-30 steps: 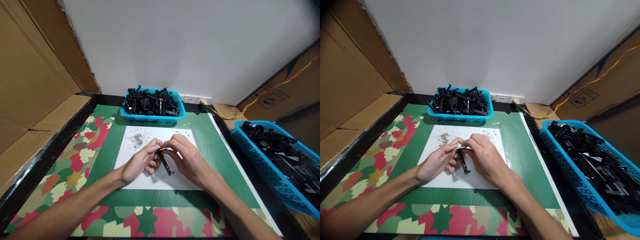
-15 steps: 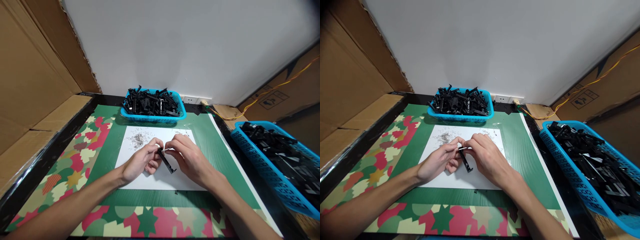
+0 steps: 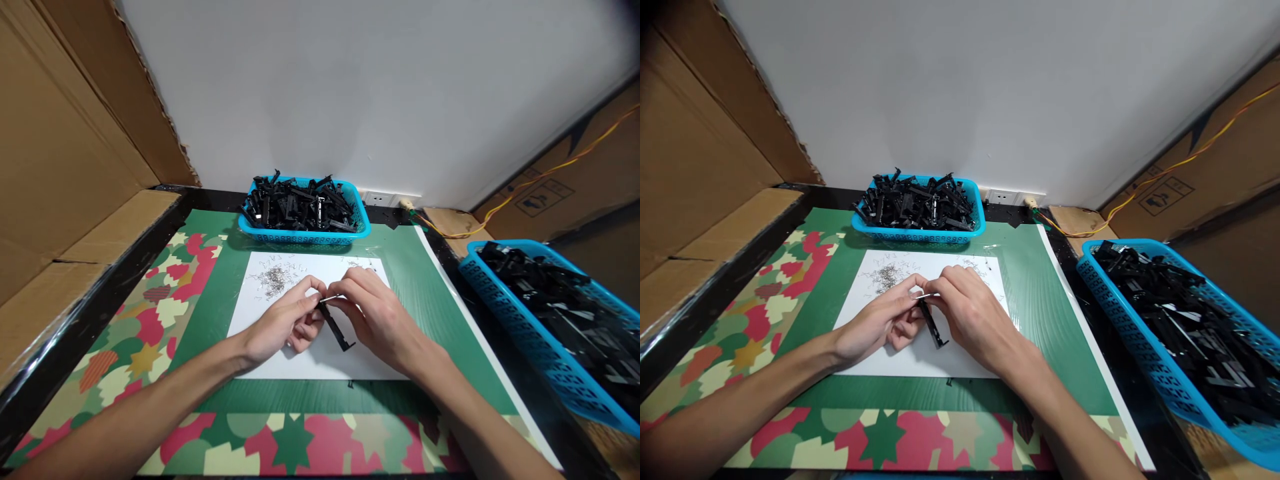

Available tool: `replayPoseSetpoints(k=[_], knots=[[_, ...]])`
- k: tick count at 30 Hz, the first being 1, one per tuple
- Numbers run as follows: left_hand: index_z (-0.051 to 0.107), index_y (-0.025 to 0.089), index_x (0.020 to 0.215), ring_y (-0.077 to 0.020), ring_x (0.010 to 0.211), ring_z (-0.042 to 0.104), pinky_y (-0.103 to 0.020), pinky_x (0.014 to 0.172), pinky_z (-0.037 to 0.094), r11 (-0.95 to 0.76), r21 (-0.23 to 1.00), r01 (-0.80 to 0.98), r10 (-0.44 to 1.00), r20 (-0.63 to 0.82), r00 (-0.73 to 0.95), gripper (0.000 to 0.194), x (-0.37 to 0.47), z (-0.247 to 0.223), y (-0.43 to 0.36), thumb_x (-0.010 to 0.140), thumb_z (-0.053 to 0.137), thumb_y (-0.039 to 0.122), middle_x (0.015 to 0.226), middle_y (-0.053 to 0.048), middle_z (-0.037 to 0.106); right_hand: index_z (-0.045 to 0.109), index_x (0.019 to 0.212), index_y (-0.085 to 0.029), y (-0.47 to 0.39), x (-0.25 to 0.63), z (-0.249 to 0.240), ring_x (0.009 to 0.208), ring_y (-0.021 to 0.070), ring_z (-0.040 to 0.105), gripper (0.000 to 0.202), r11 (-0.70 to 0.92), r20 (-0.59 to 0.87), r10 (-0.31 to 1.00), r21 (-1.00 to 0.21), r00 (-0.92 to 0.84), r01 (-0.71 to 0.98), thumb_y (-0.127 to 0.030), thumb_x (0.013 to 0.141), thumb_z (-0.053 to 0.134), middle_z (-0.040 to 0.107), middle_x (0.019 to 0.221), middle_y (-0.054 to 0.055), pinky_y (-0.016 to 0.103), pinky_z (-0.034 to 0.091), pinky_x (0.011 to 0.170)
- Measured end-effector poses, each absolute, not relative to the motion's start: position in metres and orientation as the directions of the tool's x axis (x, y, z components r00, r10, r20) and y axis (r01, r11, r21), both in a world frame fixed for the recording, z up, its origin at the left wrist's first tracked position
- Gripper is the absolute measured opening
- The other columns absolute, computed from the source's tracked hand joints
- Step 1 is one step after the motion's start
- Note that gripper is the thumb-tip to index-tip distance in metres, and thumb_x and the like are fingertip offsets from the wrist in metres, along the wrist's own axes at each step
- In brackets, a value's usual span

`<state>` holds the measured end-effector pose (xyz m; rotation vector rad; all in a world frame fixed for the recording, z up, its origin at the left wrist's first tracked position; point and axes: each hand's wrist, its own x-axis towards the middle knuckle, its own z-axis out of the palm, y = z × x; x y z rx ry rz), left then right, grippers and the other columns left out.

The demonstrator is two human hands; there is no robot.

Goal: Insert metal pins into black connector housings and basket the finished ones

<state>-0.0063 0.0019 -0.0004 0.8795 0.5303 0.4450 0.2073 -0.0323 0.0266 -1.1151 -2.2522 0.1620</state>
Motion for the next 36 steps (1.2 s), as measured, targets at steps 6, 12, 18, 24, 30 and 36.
replayPoseSetpoints(k=[6,12,18,24,30,36], knots=[[0.048,0.027,0.114,-0.0077,0.057,0.022,-0.017,0.051,0.017,0.568,0.804,-0.179,0.574,-0.231,0.785,0.026,-0.0049,-0.0034,0.0006,0.107,0.054,0.051,0.078,0.006,0.032,0.062,0.104,-0.02,-0.0328,0.2056,0.0271,0.08,0.0201,0.054,0.016,0.64,0.512,0.739,-0.331,-0.438,0.694,-0.019,0.112,0.048,0.061,0.086,0.005,0.035,0.042,0.073],[0.049,0.026,0.117,-0.0081,0.06,0.023,-0.019,0.053,0.015,0.59,0.786,-0.185,0.57,-0.243,0.785,0.024,-0.0055,0.002,-0.0001,0.108,0.052,0.048,0.081,0.005,0.033,0.061,0.106,-0.02,-0.0316,0.2065,0.0249,0.081,0.0203,0.053,0.016,0.65,0.521,0.726,-0.304,-0.45,0.697,-0.017,0.112,0.047,0.058,0.087,0.005,0.034,0.043,0.074],[0.047,0.026,0.117,-0.0085,0.059,0.021,-0.02,0.053,0.015,0.572,0.803,-0.169,0.564,-0.235,0.792,0.025,-0.006,-0.0006,0.0005,0.109,0.051,0.05,0.077,0.006,0.03,0.06,0.105,-0.019,-0.033,0.2056,0.0262,0.081,0.02,0.052,0.017,0.658,0.512,0.718,-0.28,-0.472,0.699,-0.016,0.112,0.046,0.059,0.088,0.005,0.034,0.042,0.075],[0.046,0.026,0.116,-0.0086,0.058,0.019,-0.019,0.052,0.015,0.552,0.819,-0.156,0.57,-0.235,0.787,0.027,-0.0046,-0.0034,0.0003,0.109,0.051,0.052,0.074,0.007,0.029,0.063,0.106,-0.019,-0.0342,0.2057,0.0251,0.079,0.02,0.05,0.017,0.663,0.509,0.707,-0.235,-0.492,0.711,-0.015,0.111,0.048,0.058,0.085,0.005,0.034,0.042,0.075],[0.047,0.025,0.114,-0.0077,0.057,0.02,-0.017,0.051,0.017,0.533,0.831,-0.162,0.569,-0.21,0.795,0.028,-0.0036,-0.0019,-0.0001,0.108,0.053,0.052,0.075,0.007,0.028,0.066,0.106,-0.019,-0.0333,0.2052,0.0221,0.079,0.0185,0.055,0.016,0.663,0.543,0.722,-0.365,-0.428,0.654,-0.014,0.11,0.051,0.061,0.085,0.004,0.033,0.046,0.074],[0.047,0.026,0.117,-0.0073,0.059,0.023,-0.018,0.052,0.017,0.476,0.86,-0.182,0.604,-0.17,0.779,0.029,-0.0053,0.0004,0.0017,0.108,0.052,0.053,0.078,0.007,0.031,0.073,0.113,-0.023,-0.0338,0.2111,0.0315,0.075,0.0166,0.059,0.018,0.593,0.492,0.804,-0.623,-0.333,0.511,-0.016,0.107,0.057,0.064,0.085,0.002,0.03,0.046,0.069]])
